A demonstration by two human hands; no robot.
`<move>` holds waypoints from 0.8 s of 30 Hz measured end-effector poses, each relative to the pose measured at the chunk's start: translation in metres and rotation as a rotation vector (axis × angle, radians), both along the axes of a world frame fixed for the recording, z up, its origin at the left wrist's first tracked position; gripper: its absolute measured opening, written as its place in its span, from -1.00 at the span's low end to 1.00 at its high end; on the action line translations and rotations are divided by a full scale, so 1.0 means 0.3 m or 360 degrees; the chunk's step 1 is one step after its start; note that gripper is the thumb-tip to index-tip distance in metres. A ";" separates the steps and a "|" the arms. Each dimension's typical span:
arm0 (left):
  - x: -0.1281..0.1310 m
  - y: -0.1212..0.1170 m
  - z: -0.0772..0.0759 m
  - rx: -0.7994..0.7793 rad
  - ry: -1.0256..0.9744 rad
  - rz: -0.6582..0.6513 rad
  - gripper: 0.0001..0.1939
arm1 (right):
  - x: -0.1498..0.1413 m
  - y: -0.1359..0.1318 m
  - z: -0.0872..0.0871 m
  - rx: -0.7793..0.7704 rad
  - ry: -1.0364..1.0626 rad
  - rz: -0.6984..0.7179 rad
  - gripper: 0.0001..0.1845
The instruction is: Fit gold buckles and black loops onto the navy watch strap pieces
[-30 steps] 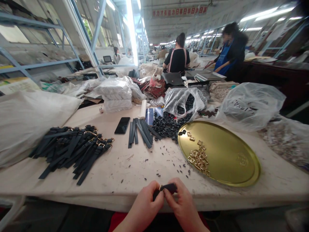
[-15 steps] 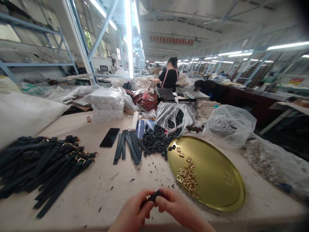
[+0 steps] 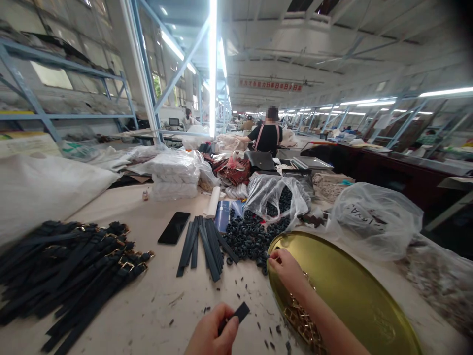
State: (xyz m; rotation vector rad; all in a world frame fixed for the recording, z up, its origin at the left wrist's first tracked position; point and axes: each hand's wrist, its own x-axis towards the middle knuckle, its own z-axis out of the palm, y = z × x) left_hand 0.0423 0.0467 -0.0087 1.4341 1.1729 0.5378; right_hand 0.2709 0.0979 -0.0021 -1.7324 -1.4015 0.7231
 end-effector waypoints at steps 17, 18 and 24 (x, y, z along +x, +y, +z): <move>-0.053 -0.107 0.089 -0.0048 0.0026 -0.0221 -0.83 | -0.308 -0.346 -0.022 -0.0226 0.1407 0.0281 -0.62; -0.059 -0.111 0.089 -0.0067 -0.0044 -0.0251 -0.82 | -0.313 -0.353 -0.016 -0.0255 0.1393 0.0272 -0.64; -0.087 -0.131 0.079 -0.0025 -0.0103 -0.0219 -0.82 | -0.359 -0.401 -0.031 -0.0202 0.1550 0.0293 -0.55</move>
